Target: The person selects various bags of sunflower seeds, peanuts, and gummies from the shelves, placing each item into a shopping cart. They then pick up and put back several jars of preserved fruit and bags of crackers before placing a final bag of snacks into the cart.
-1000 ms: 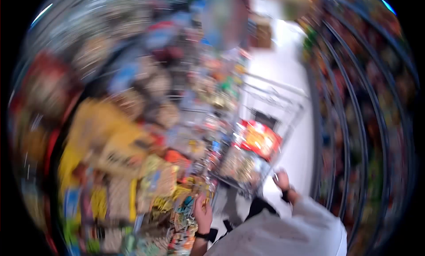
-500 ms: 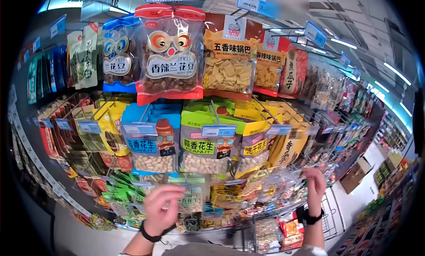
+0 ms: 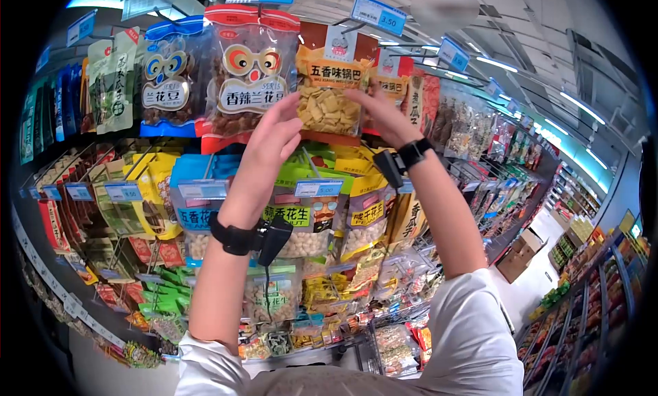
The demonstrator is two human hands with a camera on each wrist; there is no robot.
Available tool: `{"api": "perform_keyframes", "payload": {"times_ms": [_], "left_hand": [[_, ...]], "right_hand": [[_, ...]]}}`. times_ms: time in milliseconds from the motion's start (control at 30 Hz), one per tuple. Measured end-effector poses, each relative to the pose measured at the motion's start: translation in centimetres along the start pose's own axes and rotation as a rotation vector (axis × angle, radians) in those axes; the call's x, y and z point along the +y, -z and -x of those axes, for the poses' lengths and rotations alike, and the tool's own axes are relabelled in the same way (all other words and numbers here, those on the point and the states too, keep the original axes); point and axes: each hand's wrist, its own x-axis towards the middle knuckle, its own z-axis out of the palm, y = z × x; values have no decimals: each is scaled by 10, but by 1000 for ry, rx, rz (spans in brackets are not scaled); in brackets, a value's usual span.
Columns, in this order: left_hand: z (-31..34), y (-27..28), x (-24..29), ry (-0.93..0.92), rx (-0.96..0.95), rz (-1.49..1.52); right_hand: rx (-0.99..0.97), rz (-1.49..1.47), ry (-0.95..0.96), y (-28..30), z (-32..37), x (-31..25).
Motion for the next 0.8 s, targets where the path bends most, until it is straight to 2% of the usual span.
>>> {"api": "perform_keyframes", "payload": {"times_ms": [33, 100, 200, 367, 467, 567, 600, 700, 733, 800], "left_hand": [[-4, -1, -5, -4, -10, 13], [-11, -4, -13, -60, 131, 0], [-20, -5, -30, -122, 152, -62], [-18, 3, -29, -106, 142, -64], [-12, 3, -22, -99, 137, -92], [-9, 1, -17, -63, 41, -8], [-7, -2, -14, -63, 45, -6], [1, -20, 5, 96, -105, 46], [6, -27, 12, 99, -107, 48], [16, -38, 22, 75, -244, 67]], "right_hand": [[-15, -70, -23, 2, -13, 16], [-16, -9, -25, -9, -6, 7], [-1, 8, -38, -10, -5, 6], [39, -10, -84, 6, 0, -2], [84, -2, -80, 18, 23, -33], [133, 126, -92, 33, 41, -63], [93, 84, -40, 29, 53, -74], [64, -25, -53, 35, 73, -89], [58, 32, -50, 35, 82, -96], [60, 81, -48, 27, 105, -106]]}}
